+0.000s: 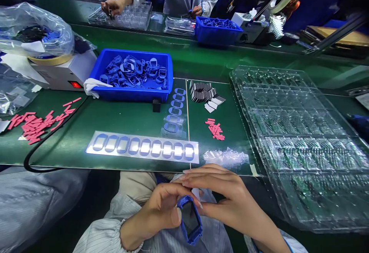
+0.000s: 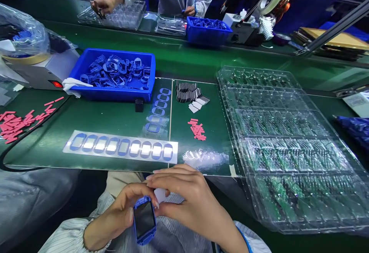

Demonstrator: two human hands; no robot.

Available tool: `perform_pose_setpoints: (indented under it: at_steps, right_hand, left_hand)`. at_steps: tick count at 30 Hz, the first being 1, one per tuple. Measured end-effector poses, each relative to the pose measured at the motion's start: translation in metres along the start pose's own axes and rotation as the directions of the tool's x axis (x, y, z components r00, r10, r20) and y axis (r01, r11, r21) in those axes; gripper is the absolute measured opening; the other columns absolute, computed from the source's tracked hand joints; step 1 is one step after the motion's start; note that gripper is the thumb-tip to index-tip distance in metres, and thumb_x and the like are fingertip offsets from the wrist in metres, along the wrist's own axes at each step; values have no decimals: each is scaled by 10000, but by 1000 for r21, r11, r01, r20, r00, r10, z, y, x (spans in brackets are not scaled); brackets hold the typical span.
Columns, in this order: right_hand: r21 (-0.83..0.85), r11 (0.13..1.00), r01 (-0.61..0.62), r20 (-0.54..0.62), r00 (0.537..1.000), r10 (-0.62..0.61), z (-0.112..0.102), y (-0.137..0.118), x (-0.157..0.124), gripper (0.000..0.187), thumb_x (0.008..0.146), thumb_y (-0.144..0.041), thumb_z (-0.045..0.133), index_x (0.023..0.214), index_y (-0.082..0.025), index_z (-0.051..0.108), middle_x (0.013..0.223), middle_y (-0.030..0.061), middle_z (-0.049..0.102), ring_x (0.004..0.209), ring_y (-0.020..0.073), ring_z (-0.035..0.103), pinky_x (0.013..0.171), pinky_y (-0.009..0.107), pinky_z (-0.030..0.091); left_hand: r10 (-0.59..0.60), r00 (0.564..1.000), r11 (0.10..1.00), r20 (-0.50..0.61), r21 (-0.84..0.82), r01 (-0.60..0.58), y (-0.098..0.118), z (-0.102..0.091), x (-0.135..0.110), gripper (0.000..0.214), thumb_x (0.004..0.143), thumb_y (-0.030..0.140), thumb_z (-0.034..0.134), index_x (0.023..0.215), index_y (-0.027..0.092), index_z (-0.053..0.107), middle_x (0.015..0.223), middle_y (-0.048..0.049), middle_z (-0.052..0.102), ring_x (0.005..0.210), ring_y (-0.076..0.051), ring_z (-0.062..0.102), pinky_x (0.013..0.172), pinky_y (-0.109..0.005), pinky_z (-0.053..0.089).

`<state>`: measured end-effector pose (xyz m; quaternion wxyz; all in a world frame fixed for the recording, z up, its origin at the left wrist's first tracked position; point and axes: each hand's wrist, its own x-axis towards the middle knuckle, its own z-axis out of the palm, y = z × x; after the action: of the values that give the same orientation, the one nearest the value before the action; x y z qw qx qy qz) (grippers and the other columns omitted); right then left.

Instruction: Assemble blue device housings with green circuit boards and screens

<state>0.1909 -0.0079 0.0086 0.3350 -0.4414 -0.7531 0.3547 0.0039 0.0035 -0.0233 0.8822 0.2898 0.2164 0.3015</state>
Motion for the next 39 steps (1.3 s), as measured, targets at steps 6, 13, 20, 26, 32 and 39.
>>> perform_pose_setpoints:
  at_steps: [6,13,20,26,32,39]
  right_hand:
    - [78,992,-99,-11,995,100,5,7,-7,385,722,-137,734,1066,-285,643,1051,-23,725,1000,189,673,850,343,523]
    - [136,982,-132,-103,984,147,7,9,-8,343,714,-141,749,1014,-294,687,983,-13,743,902,194,705,785,328,562]
    - [219,949,-228,-88,964,252,10,12,-10,358,701,-165,768,1022,-305,696,1011,-6,737,933,194,696,806,323,570]
    - [260,932,-252,-89,955,283,10,12,-11,377,688,-279,790,1050,-315,690,1017,1,734,958,196,681,843,333,559]
    - [302,923,-238,-67,960,270,10,16,-10,403,704,-381,766,1088,-301,672,983,8,736,745,147,654,726,304,565]
    - [377,892,-249,-88,949,303,15,16,-17,348,774,-265,716,1113,-284,639,999,20,729,813,160,659,731,306,562]
  left_hand:
    - [-9,1000,1000,23,0,9,-9,-4,2,320,673,460,751,868,206,757,833,-64,691,826,-205,599,771,-313,449]
    - [-38,999,999,-12,-6,38,-5,-2,5,306,668,459,753,856,218,764,779,-47,692,775,-194,599,827,-339,434]
    - [-77,994,994,-75,-86,70,-6,-1,4,281,680,449,752,865,238,765,820,-34,696,810,-163,597,797,-274,445]
    - [-109,989,979,-95,-181,91,-5,3,8,290,647,440,780,819,207,775,807,-37,685,780,-154,593,762,-251,426]
    - [-113,986,967,-118,-240,82,-9,2,6,307,616,439,798,782,182,770,747,-40,670,714,-158,592,701,-262,419]
    - [-145,983,956,-112,-272,110,-16,-4,3,331,655,471,753,833,193,754,771,-68,683,856,-259,635,799,-377,450]
